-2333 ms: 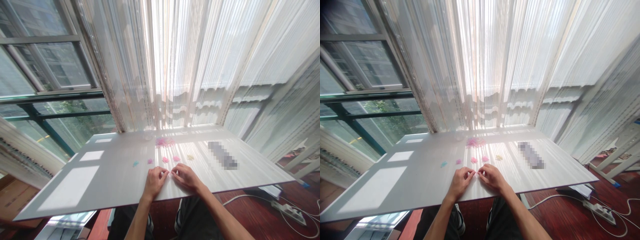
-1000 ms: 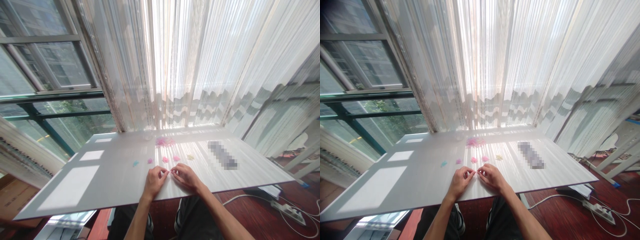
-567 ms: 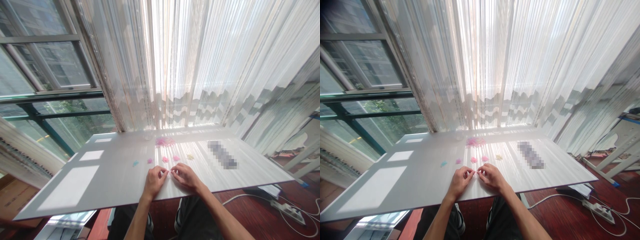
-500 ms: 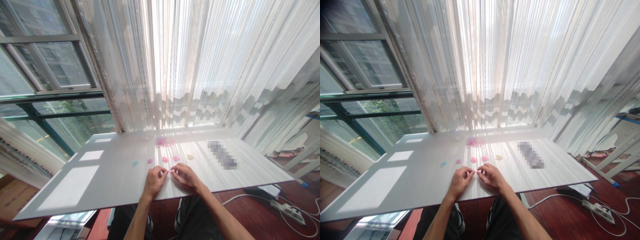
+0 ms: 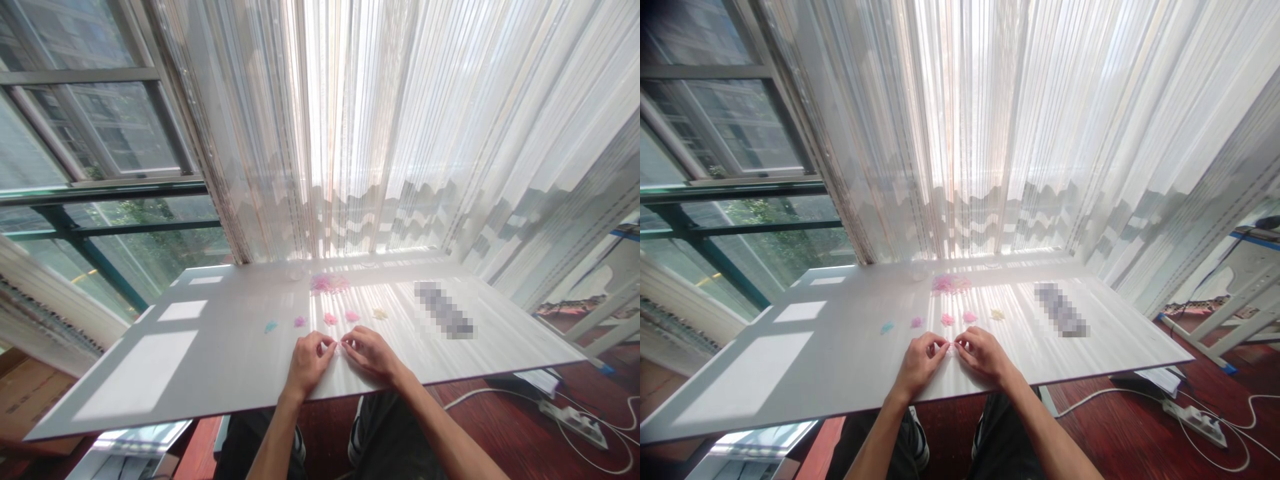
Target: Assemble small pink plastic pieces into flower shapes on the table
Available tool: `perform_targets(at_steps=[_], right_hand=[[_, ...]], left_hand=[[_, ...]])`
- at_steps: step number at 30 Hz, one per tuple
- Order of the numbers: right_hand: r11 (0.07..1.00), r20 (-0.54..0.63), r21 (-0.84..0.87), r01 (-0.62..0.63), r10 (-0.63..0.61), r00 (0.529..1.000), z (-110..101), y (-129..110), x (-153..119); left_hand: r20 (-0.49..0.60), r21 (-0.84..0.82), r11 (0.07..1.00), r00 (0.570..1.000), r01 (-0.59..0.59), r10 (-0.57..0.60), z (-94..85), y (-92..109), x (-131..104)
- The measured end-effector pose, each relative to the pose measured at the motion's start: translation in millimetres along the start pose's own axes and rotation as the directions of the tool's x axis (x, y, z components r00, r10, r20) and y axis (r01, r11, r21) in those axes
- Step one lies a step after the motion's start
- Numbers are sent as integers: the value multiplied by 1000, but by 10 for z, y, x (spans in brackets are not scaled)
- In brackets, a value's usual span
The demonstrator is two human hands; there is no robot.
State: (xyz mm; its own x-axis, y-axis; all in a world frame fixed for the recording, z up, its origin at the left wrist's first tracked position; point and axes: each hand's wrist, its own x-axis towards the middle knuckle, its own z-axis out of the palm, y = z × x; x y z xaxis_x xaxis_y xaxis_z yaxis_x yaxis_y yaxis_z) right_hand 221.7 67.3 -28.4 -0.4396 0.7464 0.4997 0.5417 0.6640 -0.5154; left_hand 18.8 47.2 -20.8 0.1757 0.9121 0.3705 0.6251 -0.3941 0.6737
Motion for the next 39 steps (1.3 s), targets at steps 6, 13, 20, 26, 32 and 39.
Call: perform_targets(at_steps=[6, 13, 20, 26, 32, 39], right_hand=[[1000, 6, 1, -8, 8, 1000, 3, 10, -4], [1000, 14, 3, -10, 10, 1000, -3, -1, 2], [1000, 2, 21, 5, -5, 1000, -8, 2, -4], [1000, 13, 7, -2, 2, 1000, -1, 3, 0], [1000, 16, -3, 0, 1, 1000, -2, -7, 1], [1000, 21, -9, -9, 10, 1000, 5, 6, 1]], left_hand=[[-8, -11, 1000, 1000, -14, 14, 1, -3, -4], [-21, -8, 999, 999, -39, 39, 18, -34, -4], [-28, -2, 999, 998, -48, 48, 27, -50, 2], [-22, 0, 999, 999, -34, 34, 23, -43, 6], [-25, -2, 1000, 999, -31, 31, 27, -49, 5], [-33, -15, 999, 999, -41, 40, 5, -27, -1]])
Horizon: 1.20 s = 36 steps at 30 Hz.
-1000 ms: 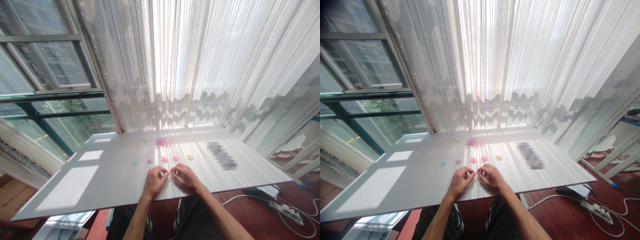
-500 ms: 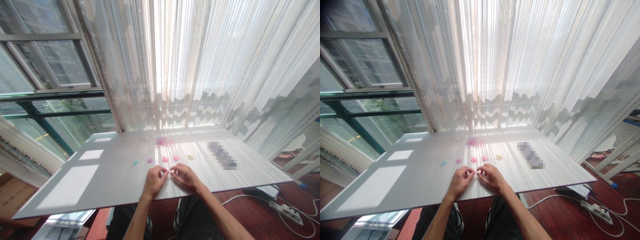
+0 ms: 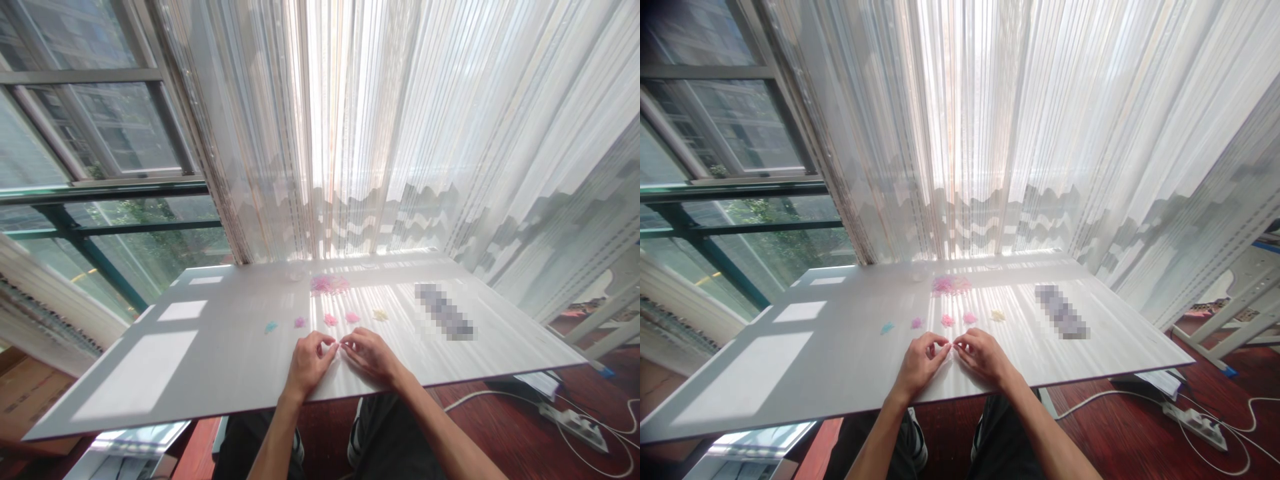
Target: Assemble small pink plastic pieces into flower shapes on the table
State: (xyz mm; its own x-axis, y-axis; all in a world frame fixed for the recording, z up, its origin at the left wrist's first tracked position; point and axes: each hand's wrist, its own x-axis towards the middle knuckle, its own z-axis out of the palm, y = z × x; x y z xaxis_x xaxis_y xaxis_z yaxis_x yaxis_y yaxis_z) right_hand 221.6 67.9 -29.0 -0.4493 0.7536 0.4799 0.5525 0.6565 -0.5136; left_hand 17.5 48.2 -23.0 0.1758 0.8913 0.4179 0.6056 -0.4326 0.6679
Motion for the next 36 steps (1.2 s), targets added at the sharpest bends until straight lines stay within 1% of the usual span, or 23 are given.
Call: perform_targets(at_steps=[10, 18, 36], right_hand=[[1000, 0, 6, -4, 4, 1000, -5, -14, 5], [1000, 1, 1, -3, 3, 1000, 3, 5, 0], [1000, 10, -22, -2, 2, 1000, -15, -18, 4]], left_hand=[[5, 8, 1000, 1000, 12, -12, -4, 10, 6], [12, -19, 1000, 1000, 4, -3, -15, 21, 7], [19, 21, 1000, 1000, 5, -5, -17, 29, 9]])
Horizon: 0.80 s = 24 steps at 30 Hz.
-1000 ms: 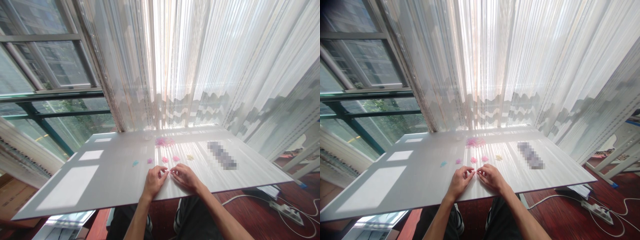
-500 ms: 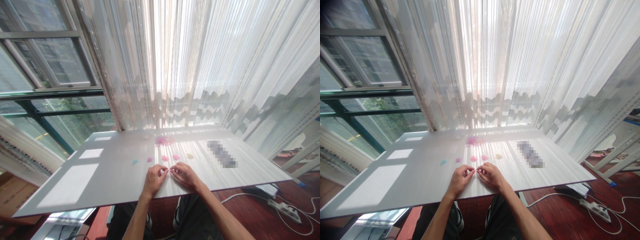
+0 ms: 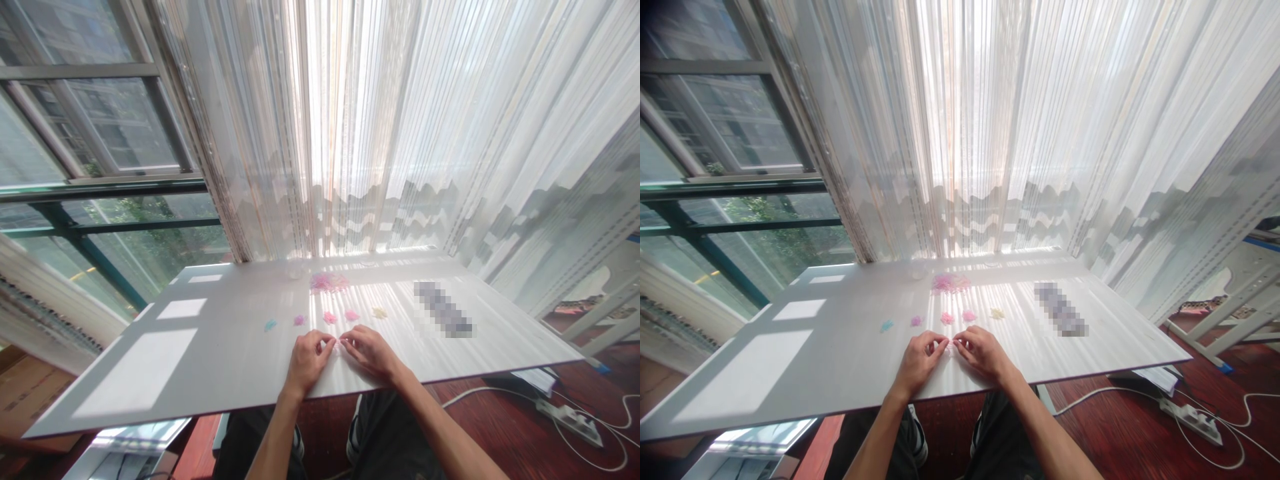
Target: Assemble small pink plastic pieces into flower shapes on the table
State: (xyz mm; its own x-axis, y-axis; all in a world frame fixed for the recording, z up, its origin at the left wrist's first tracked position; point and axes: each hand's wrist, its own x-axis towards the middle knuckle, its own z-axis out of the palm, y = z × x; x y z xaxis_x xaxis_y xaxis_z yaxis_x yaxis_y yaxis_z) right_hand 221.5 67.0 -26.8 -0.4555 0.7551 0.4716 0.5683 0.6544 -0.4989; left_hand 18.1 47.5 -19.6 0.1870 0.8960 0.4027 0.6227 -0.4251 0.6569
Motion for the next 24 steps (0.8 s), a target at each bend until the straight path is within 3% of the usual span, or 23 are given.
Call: perform_targets(at_steps=[10, 15, 24], right_hand=[[1000, -17, 17, -9, 9, 1000, 20, 28, -2], [999, -23, 25, -38, 38, 999, 32, 36, 3], [999, -44, 11, -45, 45, 998, 33, 22, 0]], left_hand=[[8, -2, 1000, 1000, -2, 2, 14, 5, -2], [-81, -26, 1000, 997, -17, 15, -16, 16, 27], [-88, 115, 993, 996, 12, -2, -242, 23, 452]])
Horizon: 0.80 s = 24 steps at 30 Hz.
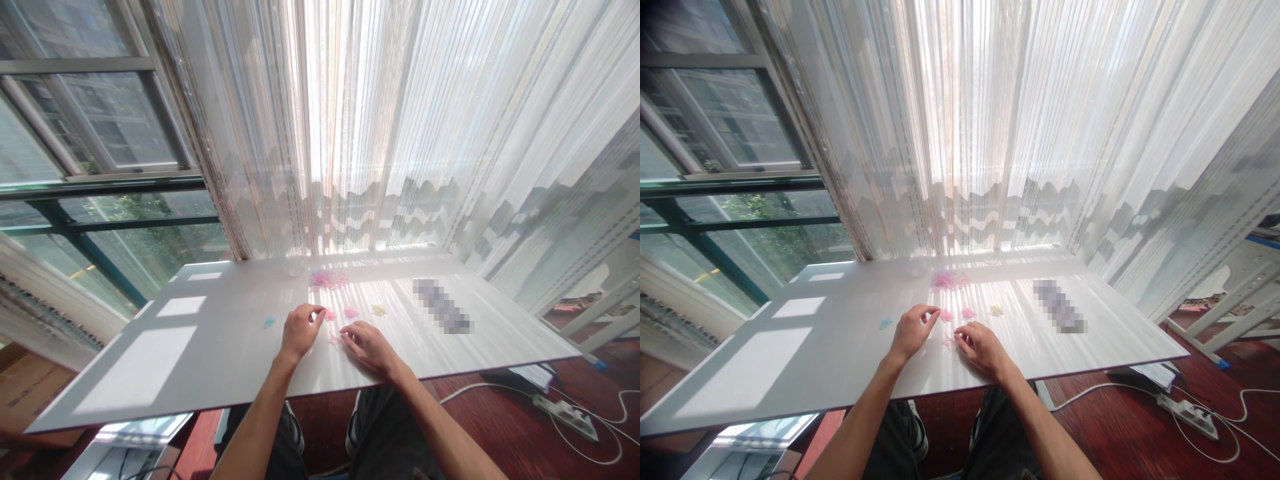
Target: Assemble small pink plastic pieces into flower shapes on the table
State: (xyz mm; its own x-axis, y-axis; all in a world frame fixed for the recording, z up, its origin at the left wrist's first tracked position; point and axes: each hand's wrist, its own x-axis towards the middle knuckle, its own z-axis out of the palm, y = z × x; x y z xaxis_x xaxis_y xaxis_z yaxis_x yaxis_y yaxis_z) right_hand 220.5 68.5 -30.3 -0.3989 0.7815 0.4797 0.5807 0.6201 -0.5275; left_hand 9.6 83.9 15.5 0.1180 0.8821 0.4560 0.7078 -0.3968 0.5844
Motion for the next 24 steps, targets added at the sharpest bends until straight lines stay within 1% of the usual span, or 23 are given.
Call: perform_targets(at_steps=[4, 8, 14, 16, 20, 22, 24], right_hand=[[1000, 0, -5, -1, 1, 1000, -2, -10, 5], [1000, 2, 1, -9, 9, 1000, -4, -21, 8], [1000, -7, 10, -12, 12, 1000, -2, -19, 6], [1000, -6, 12, -9, 9, 1000, 0, -17, 9], [1000, -12, 21, 1, -1, 1000, 5, -15, 18], [1000, -11, 27, 8, -8, 1000, 5, -16, 21], [999, -11, 34, 18, -18, 1000, 2, -18, 21]], left_hand=[[24, 71, 996, 998, 49, -50, 56, -63, 90], [49, 139, 988, 996, 67, -74, 136, -81, 81], [88, 239, 963, 985, 125, -150, 219, -45, 66], [97, 254, 960, 984, 121, -150, 230, -47, 55], [109, 258, 963, 988, 82, -113, 217, -75, -5], [121, 260, 964, 988, 58, -92, 182, -79, -55], [155, 248, 968, 985, 30, -70, 123, -61, -110]])
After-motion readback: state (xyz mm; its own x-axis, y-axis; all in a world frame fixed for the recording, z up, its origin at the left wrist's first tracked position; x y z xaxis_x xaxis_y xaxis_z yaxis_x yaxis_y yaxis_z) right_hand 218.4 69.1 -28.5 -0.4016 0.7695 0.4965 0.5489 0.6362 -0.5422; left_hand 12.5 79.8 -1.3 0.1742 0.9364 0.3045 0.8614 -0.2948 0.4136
